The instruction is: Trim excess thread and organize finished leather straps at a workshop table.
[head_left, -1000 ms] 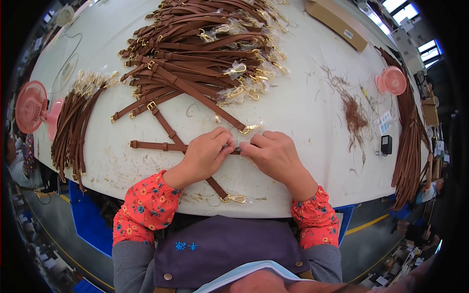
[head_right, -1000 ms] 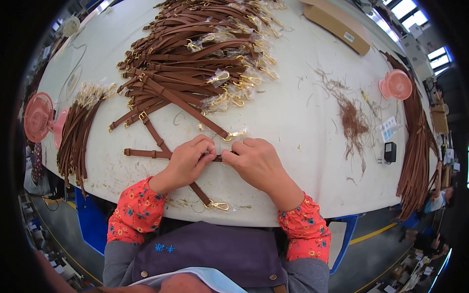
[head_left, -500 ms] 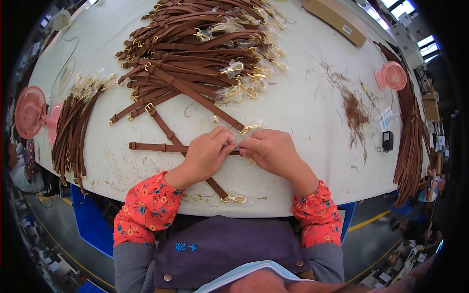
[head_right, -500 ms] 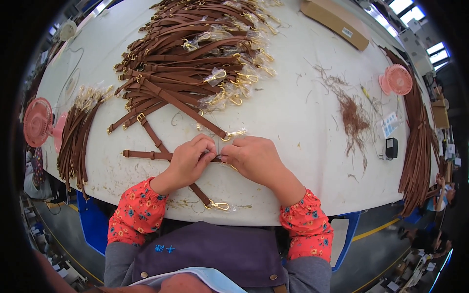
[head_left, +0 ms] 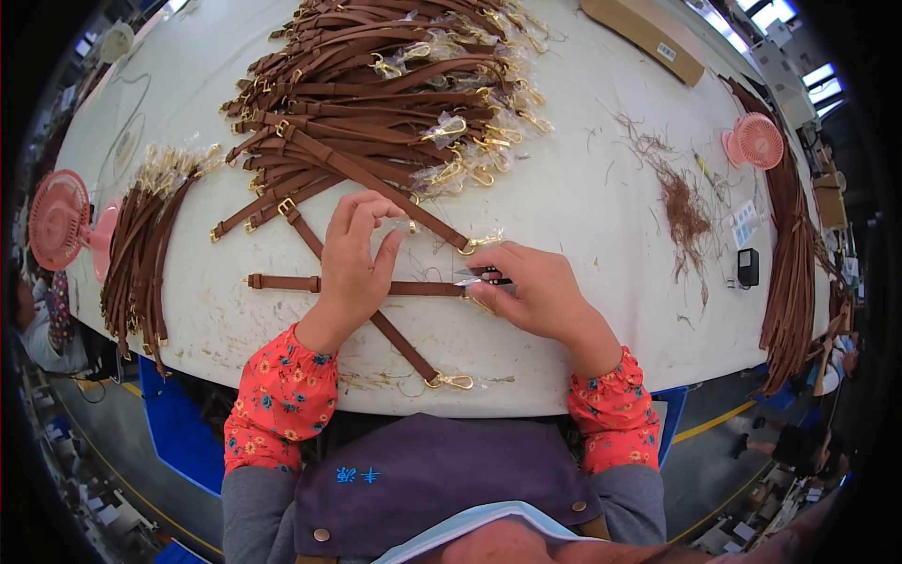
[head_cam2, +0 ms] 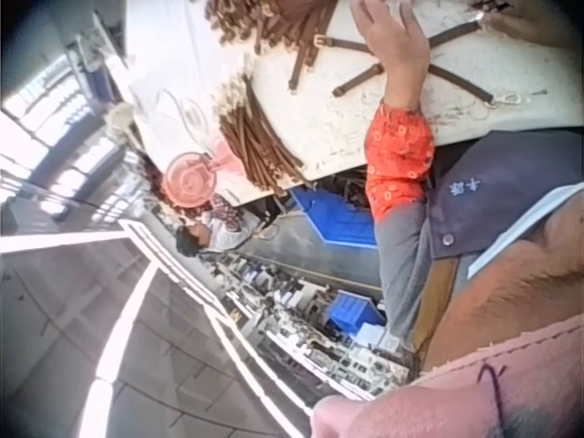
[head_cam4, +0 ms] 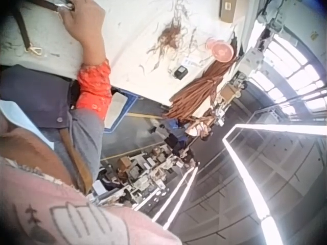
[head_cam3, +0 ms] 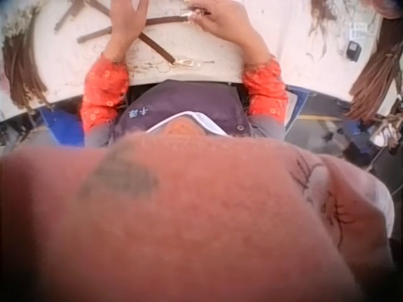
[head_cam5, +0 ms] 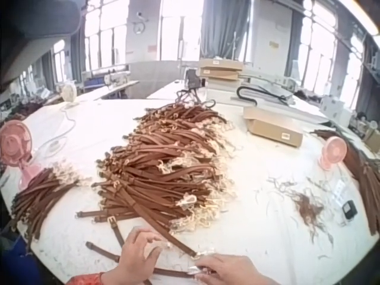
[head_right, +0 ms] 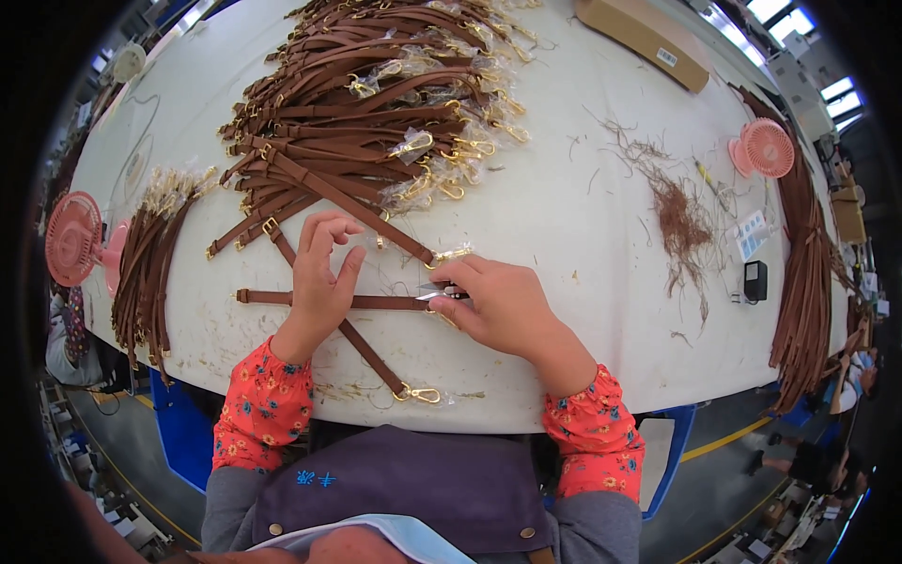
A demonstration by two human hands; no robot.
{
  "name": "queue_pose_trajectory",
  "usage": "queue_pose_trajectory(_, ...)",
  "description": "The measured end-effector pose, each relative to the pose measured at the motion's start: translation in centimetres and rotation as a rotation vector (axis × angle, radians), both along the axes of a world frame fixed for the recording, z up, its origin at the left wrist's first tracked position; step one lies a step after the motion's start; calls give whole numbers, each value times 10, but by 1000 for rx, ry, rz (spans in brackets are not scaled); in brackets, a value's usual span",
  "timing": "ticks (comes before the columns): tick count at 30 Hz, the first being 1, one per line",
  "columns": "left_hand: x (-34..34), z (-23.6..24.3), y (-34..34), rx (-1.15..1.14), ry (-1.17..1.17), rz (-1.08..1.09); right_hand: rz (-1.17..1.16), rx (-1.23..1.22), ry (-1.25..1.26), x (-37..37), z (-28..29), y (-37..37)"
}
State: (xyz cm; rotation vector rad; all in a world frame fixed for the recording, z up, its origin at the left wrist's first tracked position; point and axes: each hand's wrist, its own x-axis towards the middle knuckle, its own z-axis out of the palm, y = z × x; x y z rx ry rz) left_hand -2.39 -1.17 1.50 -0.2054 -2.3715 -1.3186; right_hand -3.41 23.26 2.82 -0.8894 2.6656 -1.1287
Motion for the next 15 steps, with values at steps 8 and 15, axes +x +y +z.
queue_pose_trajectory(8, 10, -3, -2, -417, -149, -519, 129, 156, -29, 4, -1, 6)
queue_pose_trajectory(15, 12, -2, -4, -409, -19, -554, 223, 177, 92, 3, -3, 5)
